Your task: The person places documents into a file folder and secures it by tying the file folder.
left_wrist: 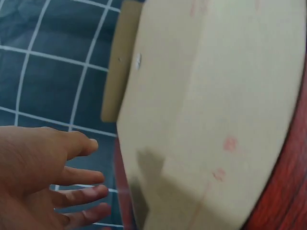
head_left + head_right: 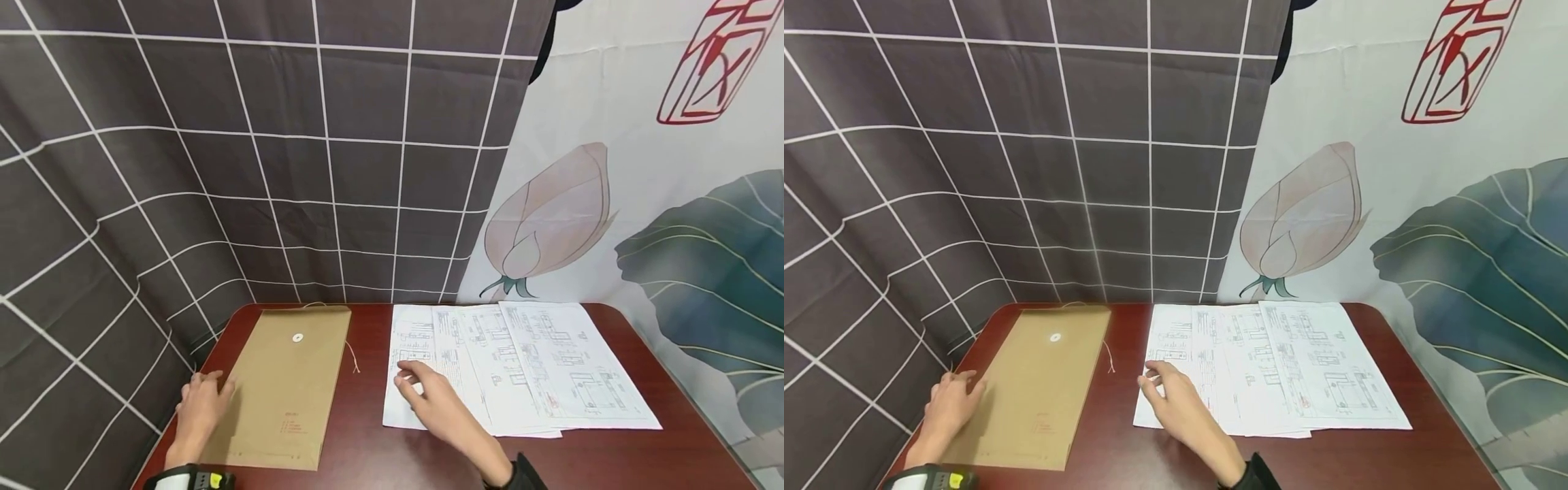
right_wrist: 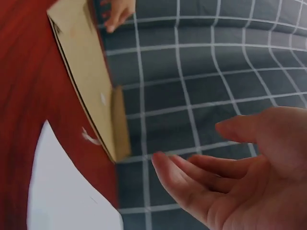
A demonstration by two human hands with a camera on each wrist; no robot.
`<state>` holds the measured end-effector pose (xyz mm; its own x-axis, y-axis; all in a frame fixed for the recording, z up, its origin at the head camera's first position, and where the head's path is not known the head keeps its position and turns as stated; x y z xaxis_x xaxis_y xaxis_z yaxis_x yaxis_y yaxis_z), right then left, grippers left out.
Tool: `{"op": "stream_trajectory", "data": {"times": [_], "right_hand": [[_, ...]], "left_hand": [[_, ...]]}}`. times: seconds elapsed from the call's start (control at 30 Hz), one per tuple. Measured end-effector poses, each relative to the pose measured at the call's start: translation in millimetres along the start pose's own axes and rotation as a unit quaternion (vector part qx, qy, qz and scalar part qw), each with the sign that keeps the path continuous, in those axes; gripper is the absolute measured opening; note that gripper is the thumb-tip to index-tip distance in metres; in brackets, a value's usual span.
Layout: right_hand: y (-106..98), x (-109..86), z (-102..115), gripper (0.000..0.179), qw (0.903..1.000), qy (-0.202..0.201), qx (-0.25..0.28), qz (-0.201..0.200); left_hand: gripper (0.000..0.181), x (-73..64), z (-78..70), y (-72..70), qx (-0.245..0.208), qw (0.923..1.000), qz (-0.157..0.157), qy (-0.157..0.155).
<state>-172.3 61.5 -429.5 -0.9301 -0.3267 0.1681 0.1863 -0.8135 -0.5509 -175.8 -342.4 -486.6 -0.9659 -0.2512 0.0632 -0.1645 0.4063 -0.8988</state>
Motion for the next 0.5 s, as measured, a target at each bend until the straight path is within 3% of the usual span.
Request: {"op": "stream_trajectory", "data": {"times": [0.13, 0.3, 0.4, 0.5], "right_hand": [[28, 12.6, -5, 0.042, 0.9951, 0.015, 0.082, 0.054], [64, 30.1, 0, 0.042, 0.9785, 0.075, 0.173, 0.084], [87, 42.1, -8, 0.045, 0.9738, 0.111, 0.180, 0.084], [100, 50.9, -12, 0.048, 0.9768, 0.132, 0.152, 0.072]], "left_hand": [[0.053, 4.0, 5.7, 3.6, 0.011, 0.9993, 0.026, -0.023], [0.055, 9.1, 7.6, 5.8, 0.020, 0.9984, 0.045, -0.026], [0.056, 11.9, 6.8, 6.1, 0.027, 0.9975, 0.057, -0.032], [0.054, 13.2, 6.2, 6.5, 0.037, 0.9967, 0.061, -0.039]]}}
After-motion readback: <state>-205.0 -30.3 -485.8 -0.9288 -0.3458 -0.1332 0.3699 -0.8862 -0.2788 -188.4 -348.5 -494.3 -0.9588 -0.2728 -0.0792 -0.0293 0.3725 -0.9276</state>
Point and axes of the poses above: each hand's wrist, its own x-axis towards the middle knuckle, its own y-axis out of the palm, z = x × y, the point moved 2 cm from there along x, towards the middle knuckle, and after that the axes turned 5 degrees about y, right-handed, at the moved point
